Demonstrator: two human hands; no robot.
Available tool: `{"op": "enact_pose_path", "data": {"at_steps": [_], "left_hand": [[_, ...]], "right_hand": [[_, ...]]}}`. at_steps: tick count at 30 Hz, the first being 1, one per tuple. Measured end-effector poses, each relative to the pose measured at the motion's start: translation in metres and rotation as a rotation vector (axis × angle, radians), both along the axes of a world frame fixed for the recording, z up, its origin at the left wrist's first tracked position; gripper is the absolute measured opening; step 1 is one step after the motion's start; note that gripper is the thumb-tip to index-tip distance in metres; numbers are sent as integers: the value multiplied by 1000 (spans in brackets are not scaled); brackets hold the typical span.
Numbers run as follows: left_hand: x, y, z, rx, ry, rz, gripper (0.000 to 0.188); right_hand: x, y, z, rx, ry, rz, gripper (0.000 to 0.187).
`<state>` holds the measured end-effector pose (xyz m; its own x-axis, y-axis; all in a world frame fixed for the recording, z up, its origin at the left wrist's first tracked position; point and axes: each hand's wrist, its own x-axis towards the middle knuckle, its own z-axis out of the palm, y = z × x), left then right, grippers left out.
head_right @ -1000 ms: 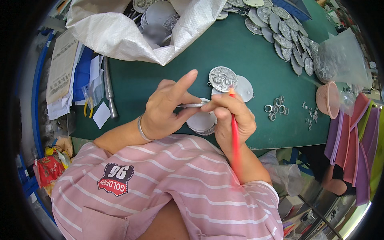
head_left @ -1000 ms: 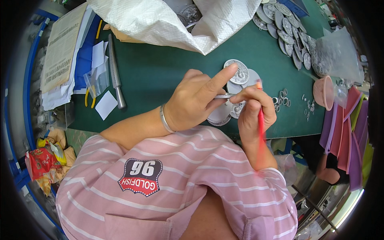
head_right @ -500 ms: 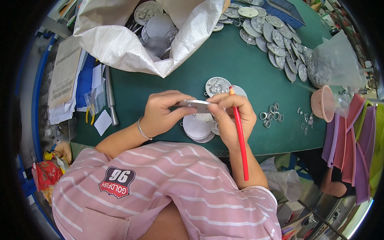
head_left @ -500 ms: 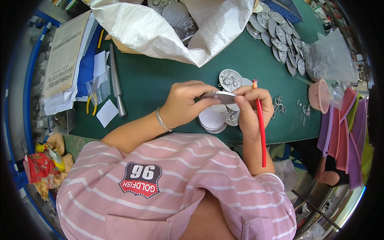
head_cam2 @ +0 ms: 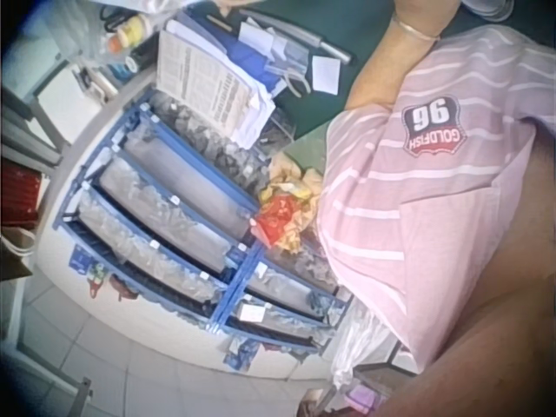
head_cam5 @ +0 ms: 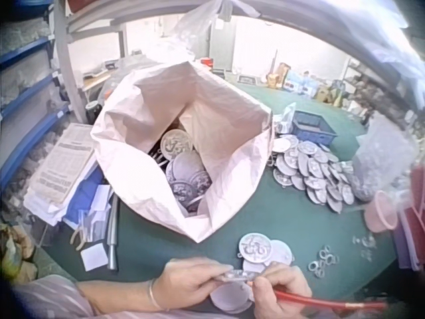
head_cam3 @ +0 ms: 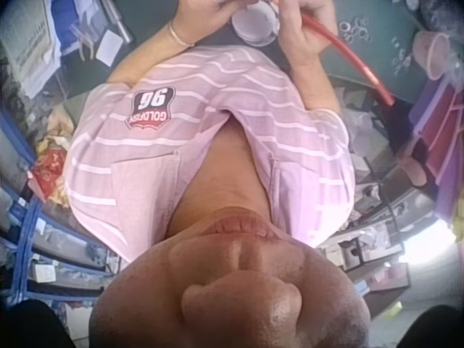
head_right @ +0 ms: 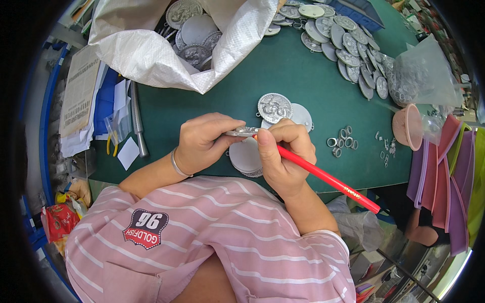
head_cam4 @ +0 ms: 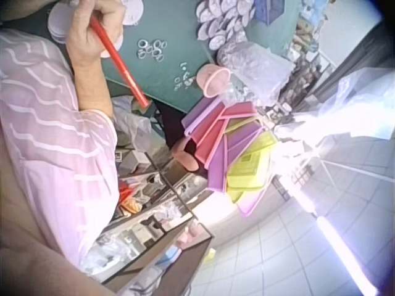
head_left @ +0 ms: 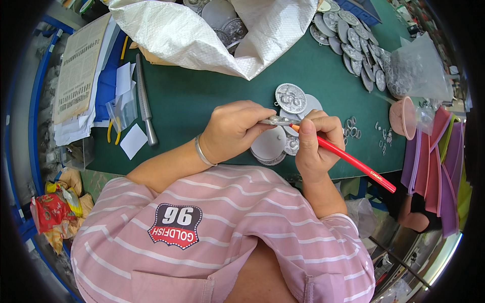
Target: The person paints the edges of round silver medallions using a red paintbrush. They pick up each medallion from a pile, apply paint to the rim, and place it back down. The person also handles a large white sack containing more medallions.
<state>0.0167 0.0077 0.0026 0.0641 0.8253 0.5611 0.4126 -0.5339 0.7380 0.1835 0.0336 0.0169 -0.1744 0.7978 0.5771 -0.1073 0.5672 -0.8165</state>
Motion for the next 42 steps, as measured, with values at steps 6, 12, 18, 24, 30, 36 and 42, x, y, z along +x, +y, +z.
{"op": "enact_pose_path", "data": {"at_steps": [6,12,18,24,30,36,42], "left_hand": [[-2,1,-3,43,17,-13,29],[-7,1,-4,74,69,8,31],[-8,13,1,383,130,-17,36],[8,2,2,-288,-179,58,40],[-4,10,15,-1357,-1171,-611,53],[3,18,12,-1101,-1346,-641,36],[9,15,31,-1057,-1372,-582,32]], "right_hand": [[-3,-3,0,8,-78,-24,16],[1,-3,-13,-12,107,32,28],[5,10,-11,-775,316,84,15],[8,10,-11,-769,471,185,19],[22,10,-16,-365,245,74,23],[34,21,0,-30,-130,323,27],[35,16,-11,-356,267,429,28]]}}
